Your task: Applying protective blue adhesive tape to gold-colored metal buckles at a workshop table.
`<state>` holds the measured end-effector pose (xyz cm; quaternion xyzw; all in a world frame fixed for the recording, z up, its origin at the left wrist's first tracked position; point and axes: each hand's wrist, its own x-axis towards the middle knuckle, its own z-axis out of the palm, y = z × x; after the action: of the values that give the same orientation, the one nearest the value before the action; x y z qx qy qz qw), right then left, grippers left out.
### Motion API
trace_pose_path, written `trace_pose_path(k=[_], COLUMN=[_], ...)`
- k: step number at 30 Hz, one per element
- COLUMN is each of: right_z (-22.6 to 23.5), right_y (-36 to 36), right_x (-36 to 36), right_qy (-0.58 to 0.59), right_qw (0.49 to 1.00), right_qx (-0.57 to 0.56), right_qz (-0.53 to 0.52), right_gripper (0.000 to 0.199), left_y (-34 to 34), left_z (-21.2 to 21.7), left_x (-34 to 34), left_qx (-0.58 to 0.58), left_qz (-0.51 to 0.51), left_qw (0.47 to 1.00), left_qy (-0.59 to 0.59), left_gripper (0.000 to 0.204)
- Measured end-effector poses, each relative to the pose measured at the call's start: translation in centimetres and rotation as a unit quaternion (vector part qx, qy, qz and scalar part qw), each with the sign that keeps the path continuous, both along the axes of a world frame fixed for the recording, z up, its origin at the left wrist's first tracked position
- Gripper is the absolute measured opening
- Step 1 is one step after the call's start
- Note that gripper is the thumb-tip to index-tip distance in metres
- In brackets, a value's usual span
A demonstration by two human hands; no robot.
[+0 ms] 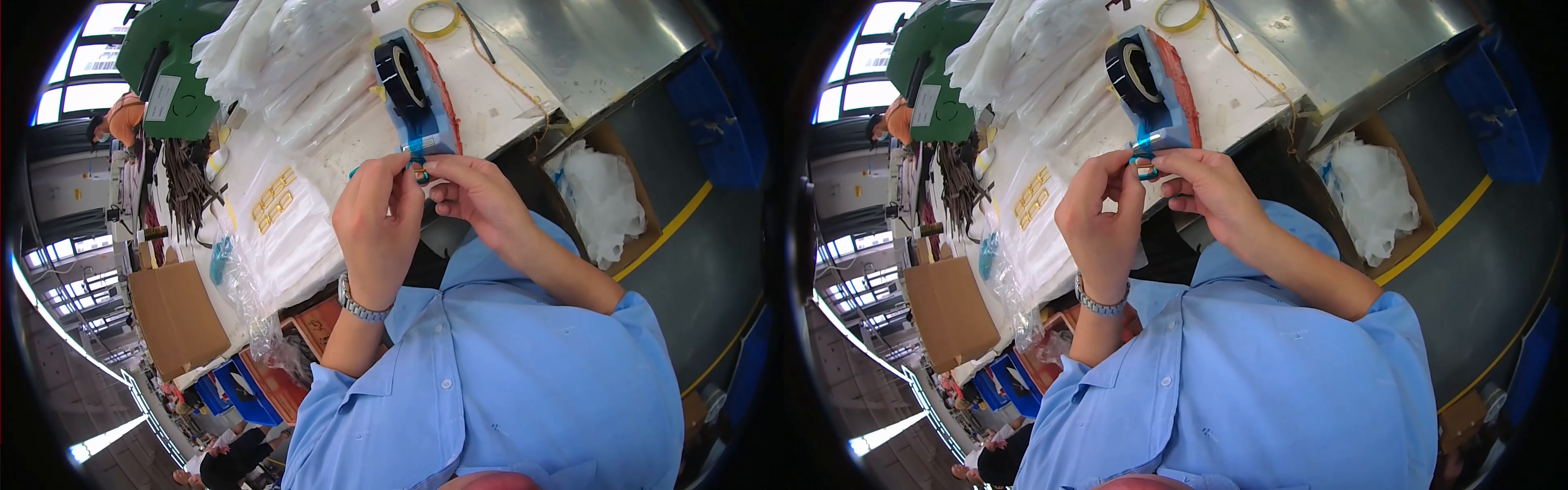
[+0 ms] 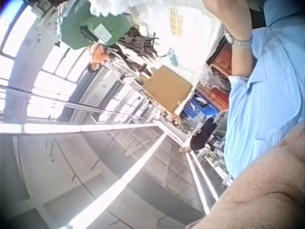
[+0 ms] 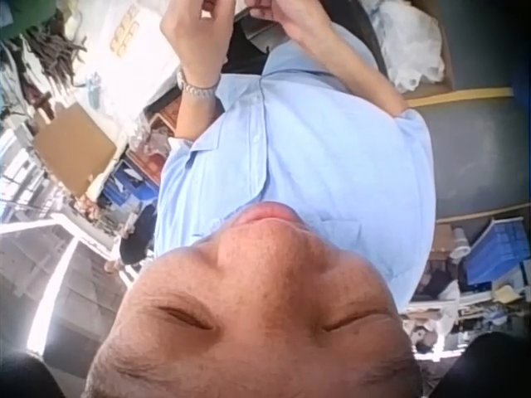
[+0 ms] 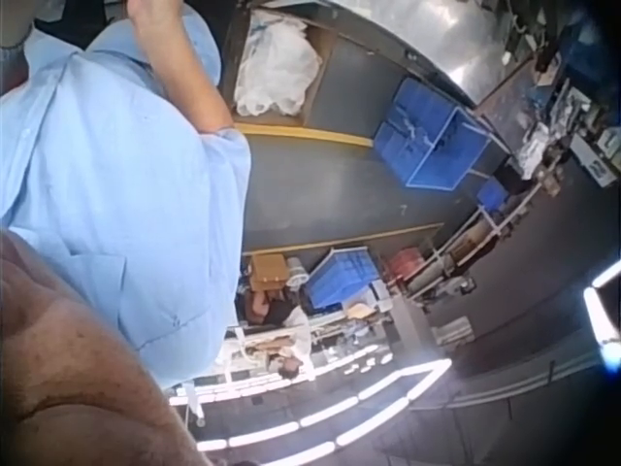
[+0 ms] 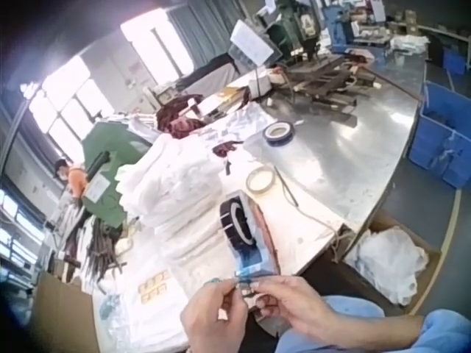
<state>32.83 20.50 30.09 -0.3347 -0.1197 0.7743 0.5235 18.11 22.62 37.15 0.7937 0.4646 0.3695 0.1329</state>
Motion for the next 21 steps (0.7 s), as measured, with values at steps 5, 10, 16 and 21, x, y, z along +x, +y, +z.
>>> trace_pose_path(k=[5, 10, 16, 21], right_z=[-0.8, -3.3, -1.2, 1.6], right_y=[0.3, -1.2, -3.4, -2.6], right_x=[0.3, -0.6, 1.2, 1.5], right_qy=[-0.006, 0.051, -0.143, -0.372], right_qw=[1.000, 0.997, 0.986, 0.903], right_qx=[0.007, -0.051, 0.081, 0.212], right_qz=[0.015, 0.013, 0.018, -0.042], right_gripper=[0.024, 0.023, 0.023, 0.017], left_y=[0.1, -1.2, -5.7, -4.4], left_z=[-0.2, -2.7, -2.1, -0.1], left_x=[0.4, 0.6, -1.8, -3.8], left_qx=[-0.006, -0.033, -0.041, -0.016], left_qz=[-0.004, -0.019, -0.005, -0.016], left_qw=[1.000, 0.999, 0.997, 0.999], left_qy=[-0.006, 0.015, -0.059, -0.023], left_gripper=[0.014, 0.015, 0.024, 0.026])
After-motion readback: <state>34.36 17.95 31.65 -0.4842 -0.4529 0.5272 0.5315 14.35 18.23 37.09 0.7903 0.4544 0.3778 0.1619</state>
